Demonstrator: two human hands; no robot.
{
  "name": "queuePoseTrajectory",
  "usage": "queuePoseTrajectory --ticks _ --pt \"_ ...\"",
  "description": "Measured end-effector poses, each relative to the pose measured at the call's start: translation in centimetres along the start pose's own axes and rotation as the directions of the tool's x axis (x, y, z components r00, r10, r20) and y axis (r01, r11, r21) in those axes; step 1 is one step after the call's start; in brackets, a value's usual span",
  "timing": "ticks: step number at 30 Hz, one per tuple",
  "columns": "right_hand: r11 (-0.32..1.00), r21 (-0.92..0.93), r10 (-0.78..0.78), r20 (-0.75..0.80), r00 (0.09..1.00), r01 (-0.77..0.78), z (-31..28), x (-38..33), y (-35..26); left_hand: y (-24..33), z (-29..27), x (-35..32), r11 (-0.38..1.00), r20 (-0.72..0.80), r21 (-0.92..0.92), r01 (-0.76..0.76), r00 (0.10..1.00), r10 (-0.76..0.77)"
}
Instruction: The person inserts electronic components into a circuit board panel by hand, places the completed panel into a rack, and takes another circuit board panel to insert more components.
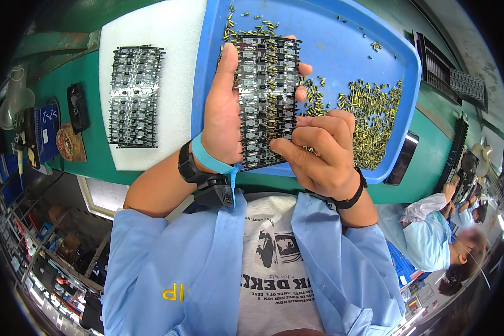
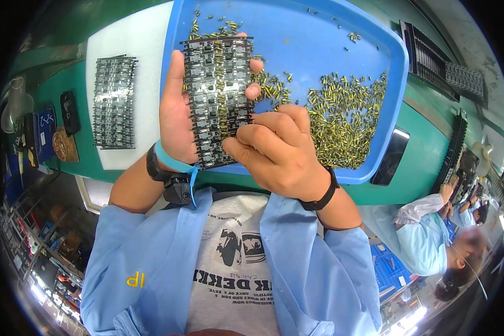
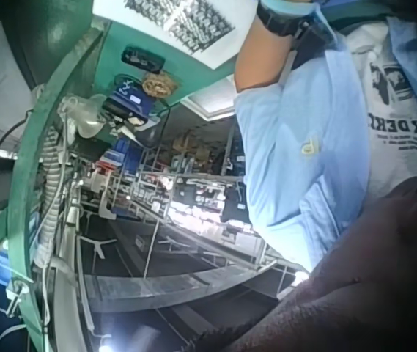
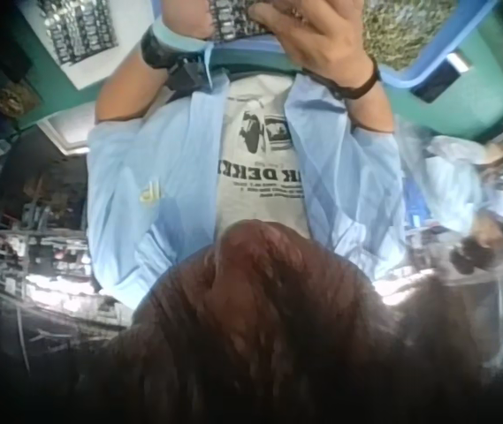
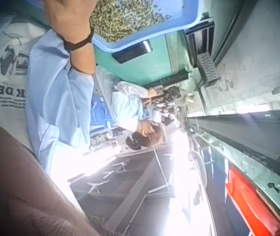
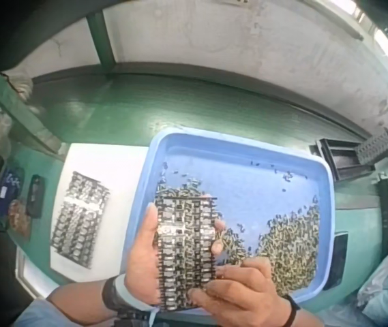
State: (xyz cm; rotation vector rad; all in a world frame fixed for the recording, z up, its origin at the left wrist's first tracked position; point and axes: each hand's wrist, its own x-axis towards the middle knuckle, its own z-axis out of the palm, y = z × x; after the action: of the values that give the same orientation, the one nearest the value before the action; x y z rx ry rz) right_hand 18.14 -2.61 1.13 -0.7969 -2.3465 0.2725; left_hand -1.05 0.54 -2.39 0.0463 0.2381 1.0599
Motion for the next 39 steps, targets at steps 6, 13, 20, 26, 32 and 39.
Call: queuePoseTrajectory --ticks 6,13,20,26,32,39 --pt "1.000 0.023 0.015 0.001 1.000 -0.015 0.02 -0.29 0.06 -0.09 0.19 -0.08 1.000 0.008 -0.024 -0.002 1.000 0.002" --pt "1.000 -0.027 0.002 0.027 1.000 -0.001 -0.09 -0.11 -0.33 -0.17 0.45 -0.28 0.998 0.006 0.030 -0.047 0.999 0.047" --pt "0.999 -0.032 -0.008 0.030 1.000 0.009 -0.30 -0.17 -0.16 -0.41 0.59 -0.15 0.997 0.001 0.052 -0.057 0.998 0.057" --pt "0.995 -0.065 -0.077 0.018 0.997 0.078 0.45 -0.51 -0.14 -0.51 0.00 -0.07 0.997 0.026 0.055 -0.052 0.998 0.051" --pt "0.989 -0.097 -0.106 0.053 0.993 0.111 0.20 -0.31 -0.32 -0.62 0.16 -0.17 0.998 0.000 0.052 -0.025 1.000 0.026" --pt "0.991 -0.093 -0.089 0.033 0.996 0.092 0.06 -0.25 -0.47 -0.16 -0.20 0.00 1.000 0.002 -0.029 0.011 1.000 -0.011"
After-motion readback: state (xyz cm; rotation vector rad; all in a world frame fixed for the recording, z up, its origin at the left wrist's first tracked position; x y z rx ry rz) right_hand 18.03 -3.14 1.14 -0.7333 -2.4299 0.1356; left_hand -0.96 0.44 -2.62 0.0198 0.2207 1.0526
